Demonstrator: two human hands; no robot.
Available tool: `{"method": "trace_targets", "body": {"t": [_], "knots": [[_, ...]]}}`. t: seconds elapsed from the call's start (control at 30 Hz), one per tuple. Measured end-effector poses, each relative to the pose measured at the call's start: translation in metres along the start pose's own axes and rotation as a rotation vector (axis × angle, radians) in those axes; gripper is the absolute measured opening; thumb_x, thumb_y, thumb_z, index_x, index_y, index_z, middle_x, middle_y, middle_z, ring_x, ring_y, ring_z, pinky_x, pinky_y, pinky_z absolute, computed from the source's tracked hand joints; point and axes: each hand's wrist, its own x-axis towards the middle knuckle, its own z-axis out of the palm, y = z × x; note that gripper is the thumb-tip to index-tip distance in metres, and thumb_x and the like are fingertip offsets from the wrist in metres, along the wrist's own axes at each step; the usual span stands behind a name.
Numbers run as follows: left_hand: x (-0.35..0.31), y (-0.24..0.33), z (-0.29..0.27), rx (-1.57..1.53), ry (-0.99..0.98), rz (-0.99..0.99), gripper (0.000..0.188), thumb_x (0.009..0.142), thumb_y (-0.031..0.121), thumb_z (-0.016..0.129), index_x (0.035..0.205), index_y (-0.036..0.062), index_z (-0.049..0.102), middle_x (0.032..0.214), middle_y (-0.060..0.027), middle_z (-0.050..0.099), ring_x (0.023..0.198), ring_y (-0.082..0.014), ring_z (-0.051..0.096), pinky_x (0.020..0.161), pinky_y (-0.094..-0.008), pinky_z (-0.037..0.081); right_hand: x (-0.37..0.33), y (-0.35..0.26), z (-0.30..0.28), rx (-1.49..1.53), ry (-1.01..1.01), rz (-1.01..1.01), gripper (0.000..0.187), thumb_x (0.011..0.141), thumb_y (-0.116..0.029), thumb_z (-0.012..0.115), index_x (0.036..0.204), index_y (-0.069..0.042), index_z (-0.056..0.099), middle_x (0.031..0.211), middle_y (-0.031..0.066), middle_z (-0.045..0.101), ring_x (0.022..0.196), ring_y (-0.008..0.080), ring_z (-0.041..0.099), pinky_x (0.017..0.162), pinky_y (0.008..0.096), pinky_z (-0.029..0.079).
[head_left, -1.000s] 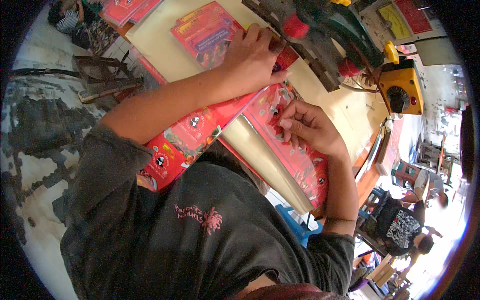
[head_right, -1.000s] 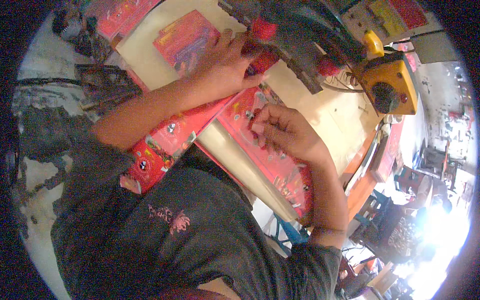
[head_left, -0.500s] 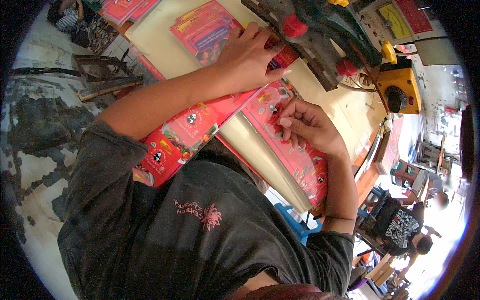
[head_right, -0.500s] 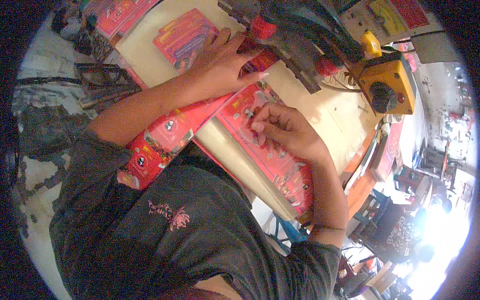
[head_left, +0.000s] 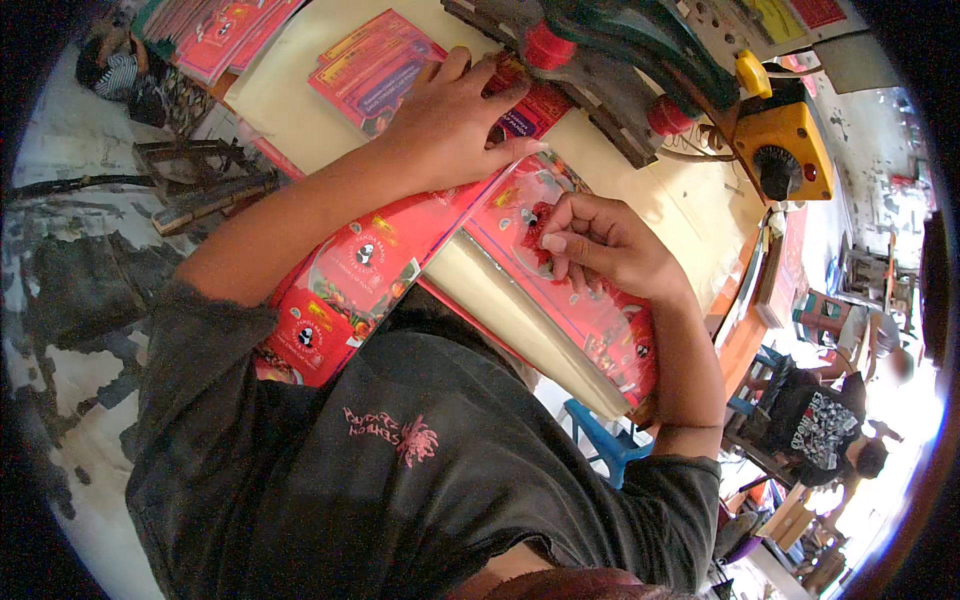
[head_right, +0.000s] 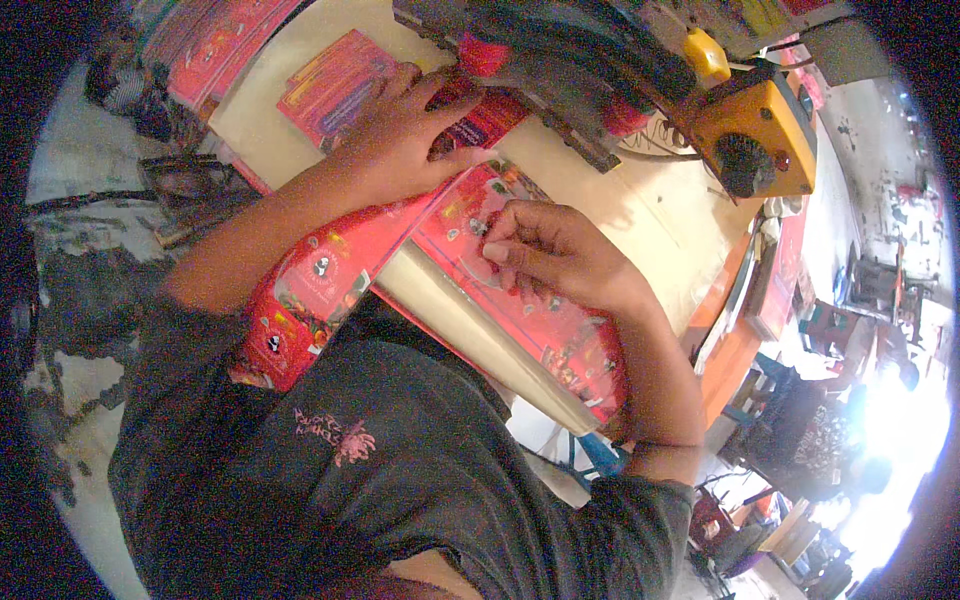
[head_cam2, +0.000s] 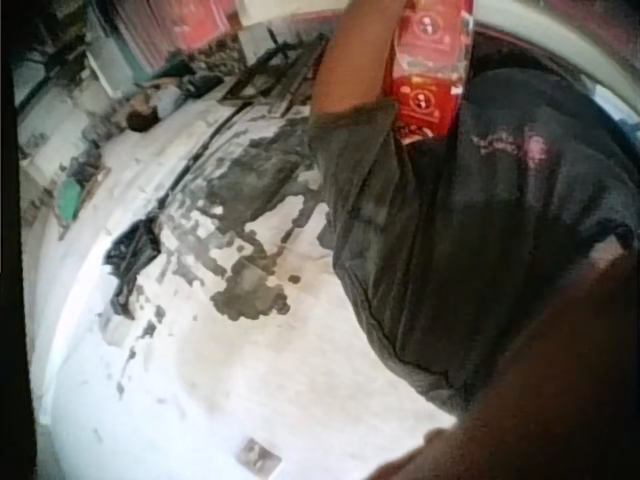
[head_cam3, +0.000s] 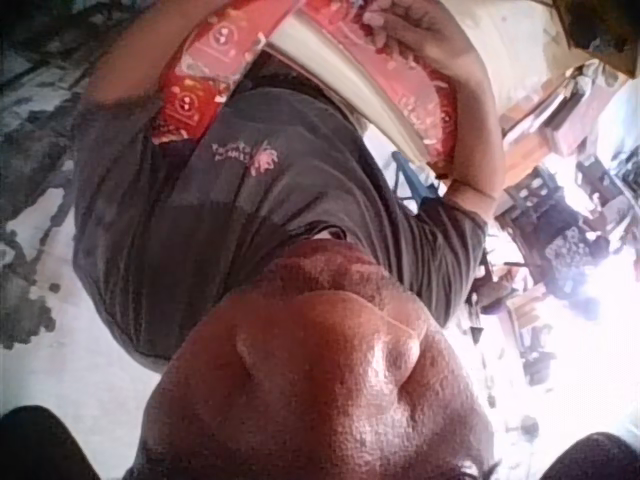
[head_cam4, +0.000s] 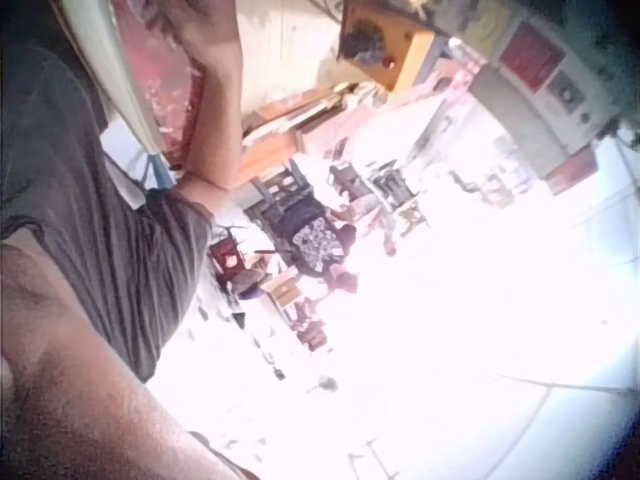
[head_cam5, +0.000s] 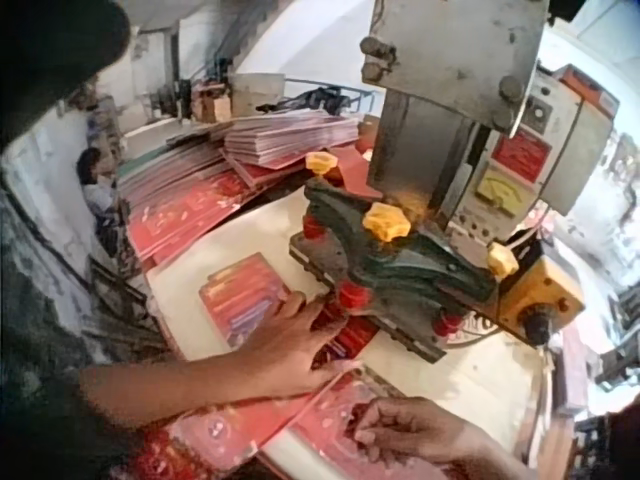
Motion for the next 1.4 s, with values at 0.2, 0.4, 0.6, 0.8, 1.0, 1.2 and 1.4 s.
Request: {"method": "trace_targets", "body": {"t": [0.2, 0.4, 0.6, 0.8, 1.0, 1.2, 1.4], "knots": [[-0.001, 0.000, 0.001, -0.006, 0.010, -0.015, 0.065, 0.092, 0.061, 0.066, 0.134, 0.0128, 0.070, 0.137, -0.0214, 0.059, 0.123, -0.0409, 0.051, 0.101, -0.0536, 0.044, 0.002, -0.002, 0.001, 0.006, -0.004, -0.010, 0.017, 0.106, -0.022, 0.064, 0.103, -0.006, 0.064, 0.083, 0.0011, 0.069, 0.070, 0.0077, 0.066, 0.056, 0.0232, 0.049], [0.000, 0.005, -0.001, 0.025, -0.029, -0.042, 0.062, 0.092, 0.060, 0.066, 0.137, 0.0159, 0.069, 0.142, -0.0236, 0.056, 0.123, -0.0445, 0.050, 0.107, -0.0551, 0.041, 0.003, 0.000, 0.003, -0.021, 0.028, -0.006, 0.018, 0.106, -0.020, 0.063, 0.105, -0.002, 0.062, 0.078, 0.0049, 0.070, 0.058, 0.0087, 0.063, 0.050, 0.0221, 0.046], [0.000, 0.005, 0.002, 0.046, 0.012, -0.044, 0.062, 0.094, 0.059, 0.064, 0.138, 0.0161, 0.068, 0.143, -0.0261, 0.054, 0.123, -0.0478, 0.049, 0.108, -0.0574, 0.040, 0.002, -0.007, 0.002, -0.024, 0.020, 0.043, 0.016, 0.106, -0.022, 0.064, 0.103, -0.006, 0.064, 0.081, 0.0010, 0.068, 0.066, 0.0087, 0.064, 0.055, 0.0238, 0.049], [-0.001, 0.006, 0.004, 0.024, 0.035, -0.041, 0.062, 0.094, 0.059, 0.063, 0.136, 0.0142, 0.068, 0.141, -0.0244, 0.056, 0.124, -0.0465, 0.050, 0.105, -0.0586, 0.042, 0.002, -0.005, 0.002, -0.037, 0.024, 0.050, 0.020, 0.105, -0.026, 0.066, 0.103, -0.006, 0.064, 0.082, 0.0016, 0.068, 0.066, 0.0088, 0.064, 0.055, 0.0242, 0.048], [-0.001, 0.002, 0.007, -0.014, 0.025, -0.028, 0.064, 0.095, 0.060, 0.062, 0.138, 0.0138, 0.066, 0.140, -0.0248, 0.056, 0.125, -0.0496, 0.050, 0.107, -0.0609, 0.042, 0.001, -0.004, 0.003, -0.051, 0.036, 0.029, 0.021, 0.105, -0.026, 0.066, 0.104, -0.006, 0.065, 0.082, 0.0023, 0.069, 0.065, 0.0090, 0.064, 0.055, 0.0240, 0.047], [0.001, 0.003, 0.008, -0.004, 0.003, -0.039, 0.064, 0.094, 0.061, 0.062, 0.139, 0.0144, 0.066, 0.142, -0.0248, 0.055, 0.127, -0.0507, 0.049, 0.108, -0.0622, 0.041, 0.001, -0.002, 0.001, -0.057, 0.031, 0.028, 0.022, 0.106, -0.028, 0.066, 0.104, -0.006, 0.065, 0.081, 0.0020, 0.069, 0.064, 0.0088, 0.064, 0.055, 0.0238, 0.047], [-0.004, 0.007, 0.007, 0.005, 0.007, -0.063, 0.064, 0.095, 0.060, 0.063, 0.142, 0.0159, 0.064, 0.146, -0.0250, 0.053, 0.128, -0.0513, 0.049, 0.108, -0.0616, 0.041, 0.001, 0.000, 0.001, -0.065, 0.037, 0.041, 0.021, 0.105, -0.026, 0.066, 0.104, -0.005, 0.065, 0.081, 0.0021, 0.069, 0.066, 0.0085, 0.064, 0.055, 0.0239, 0.047]]}}
